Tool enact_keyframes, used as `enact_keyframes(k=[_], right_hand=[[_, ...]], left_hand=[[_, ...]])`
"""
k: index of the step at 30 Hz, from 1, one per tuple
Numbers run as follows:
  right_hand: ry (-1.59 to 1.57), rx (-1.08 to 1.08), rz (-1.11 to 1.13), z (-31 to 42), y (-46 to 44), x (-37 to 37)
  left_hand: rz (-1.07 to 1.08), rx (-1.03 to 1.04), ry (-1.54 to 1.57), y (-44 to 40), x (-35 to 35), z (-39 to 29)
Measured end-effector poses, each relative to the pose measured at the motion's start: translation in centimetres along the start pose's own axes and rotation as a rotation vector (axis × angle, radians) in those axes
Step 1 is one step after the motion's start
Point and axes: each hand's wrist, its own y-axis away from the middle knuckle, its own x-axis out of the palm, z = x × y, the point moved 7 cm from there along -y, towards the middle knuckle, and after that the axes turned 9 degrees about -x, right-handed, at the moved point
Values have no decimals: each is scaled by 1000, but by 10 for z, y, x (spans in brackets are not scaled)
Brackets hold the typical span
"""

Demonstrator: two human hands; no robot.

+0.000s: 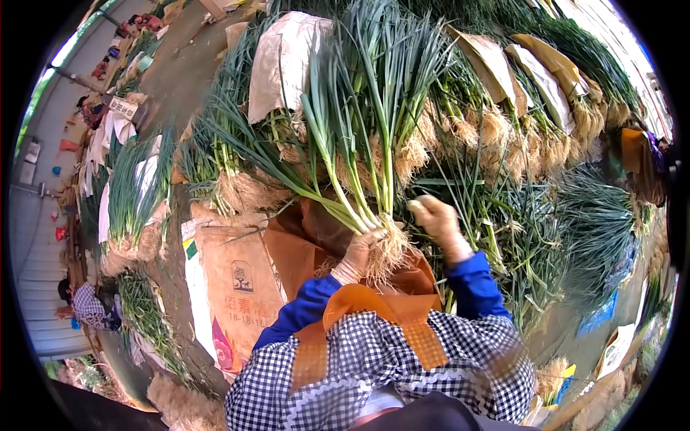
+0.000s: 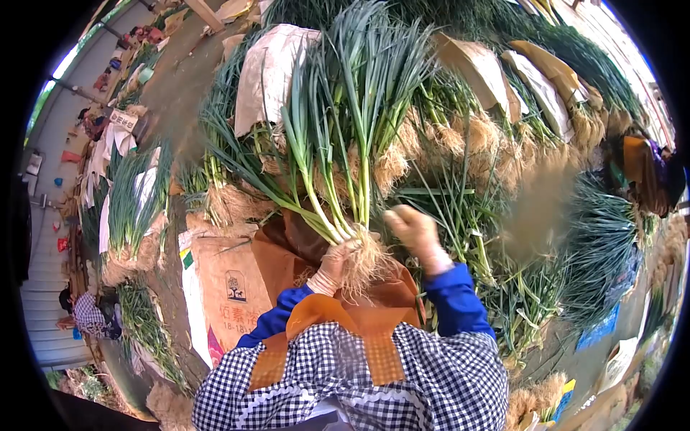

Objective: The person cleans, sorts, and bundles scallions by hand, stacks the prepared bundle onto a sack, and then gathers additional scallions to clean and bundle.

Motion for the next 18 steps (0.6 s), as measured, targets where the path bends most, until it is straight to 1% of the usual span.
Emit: enact_keyframes(k=[1, 2, 4, 5, 7, 8, 9, 11, 12, 13, 14, 15, 17, 18], right_hand=[[-8, -205, -53, 19, -10, 17], [99, -157, 42, 27, -17, 30], [253, -27, 216, 34, -24, 39], [254, -31, 216, 36, -28, 38], [443, -28, 281, 33, -29, 39], [382, -41, 281, 33, -30, 41], [319, -99, 291, 21, -31, 50], [-180, 122, 331, 8, -26, 63], [-352, 180, 404, 6, -18, 66], [-542, 216, 465, 29, -9, 55], [-656, 227, 484, 35, 3, 49], [-771, 236, 502, 34, 14, 43], [-1066, 95, 602, 22, 38, 10], [-1062, 100, 606, 24, 37, 0]], left_hand=[[-77, 128, -154, -1, -6, -7], [-158, 200, -241, -1, -11, -8], [-180, 295, -358, -3, -18, -8], [-195, 334, -419, -4, -18, -9], [-174, 322, -440, -4, -15, -5], [-153, 307, -466, -2, -9, -3], [-175, 314, -435, 1, -7, -4], [-146, 271, -422, 0, -8, -6], [-144, 272, -424, 0, -9, -8], [-133, 246, -338, 3, -3, -11], [-124, 219, -249, 5, 0, -12], [-129, 224, -247, 5, 0, -14], [-140, 146, -266, 4, -1, -10], [-140, 146, -259, 2, -2, -9]])
